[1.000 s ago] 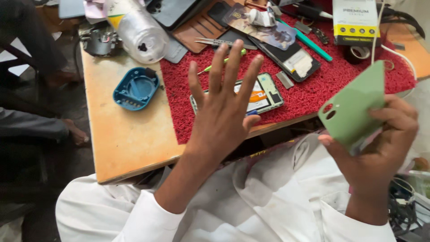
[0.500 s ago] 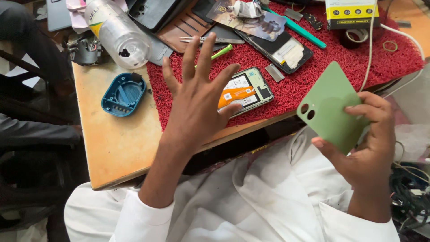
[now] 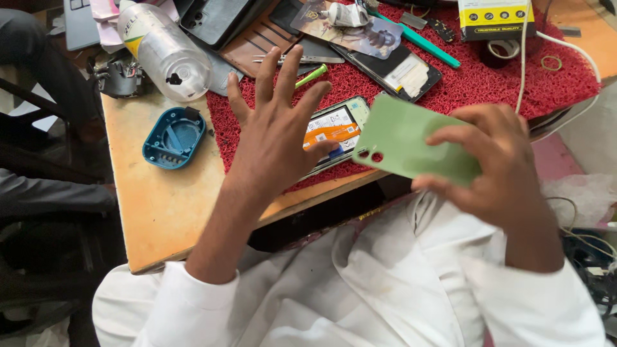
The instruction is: The person removes a small component from a grey metal plate using tweezers, then applies adhesive from a tube to the edges of a disassembled smartphone. Finally, the person places a light green back cover onto the phone and presses it down.
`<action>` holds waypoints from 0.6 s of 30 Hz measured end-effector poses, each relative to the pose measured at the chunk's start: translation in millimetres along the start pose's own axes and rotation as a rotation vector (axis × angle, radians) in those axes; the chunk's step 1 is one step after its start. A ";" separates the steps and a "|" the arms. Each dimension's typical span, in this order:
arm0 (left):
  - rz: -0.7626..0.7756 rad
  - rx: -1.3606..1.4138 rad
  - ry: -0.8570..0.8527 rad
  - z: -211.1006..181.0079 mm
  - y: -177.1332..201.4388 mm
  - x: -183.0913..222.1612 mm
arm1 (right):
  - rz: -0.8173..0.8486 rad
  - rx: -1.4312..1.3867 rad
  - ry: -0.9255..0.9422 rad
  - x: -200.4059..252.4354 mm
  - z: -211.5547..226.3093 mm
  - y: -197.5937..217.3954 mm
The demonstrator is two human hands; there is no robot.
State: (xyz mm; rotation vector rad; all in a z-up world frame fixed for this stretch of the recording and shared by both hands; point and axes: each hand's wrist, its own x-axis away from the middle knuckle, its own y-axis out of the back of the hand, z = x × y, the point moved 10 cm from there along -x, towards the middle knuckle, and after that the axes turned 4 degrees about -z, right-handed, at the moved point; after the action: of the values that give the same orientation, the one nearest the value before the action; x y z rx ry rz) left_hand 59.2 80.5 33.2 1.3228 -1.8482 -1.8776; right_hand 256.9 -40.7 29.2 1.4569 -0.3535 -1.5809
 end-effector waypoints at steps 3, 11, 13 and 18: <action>0.047 0.021 -0.045 9.7 -5.4 -7.7 | 0.124 -0.250 -0.052 -25.9 -16.1 -13.2; 0.167 0.003 -0.008 25.4 -21.6 -18.9 | 0.308 -0.563 0.004 -85.5 8.6 -53.6; 0.154 0.002 -0.025 28.9 -25.5 -19.2 | 0.267 -0.584 0.076 -92.1 21.2 -60.2; 0.081 0.151 -0.105 38.2 -31.5 -16.8 | 0.302 -0.401 0.120 -93.9 35.1 -72.3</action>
State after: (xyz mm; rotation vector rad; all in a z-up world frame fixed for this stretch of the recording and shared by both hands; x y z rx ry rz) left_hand 56.4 125.3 6.3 1.1934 -2.0992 -1.8306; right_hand 182.4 56.8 44.2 1.1222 -0.1638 -1.2308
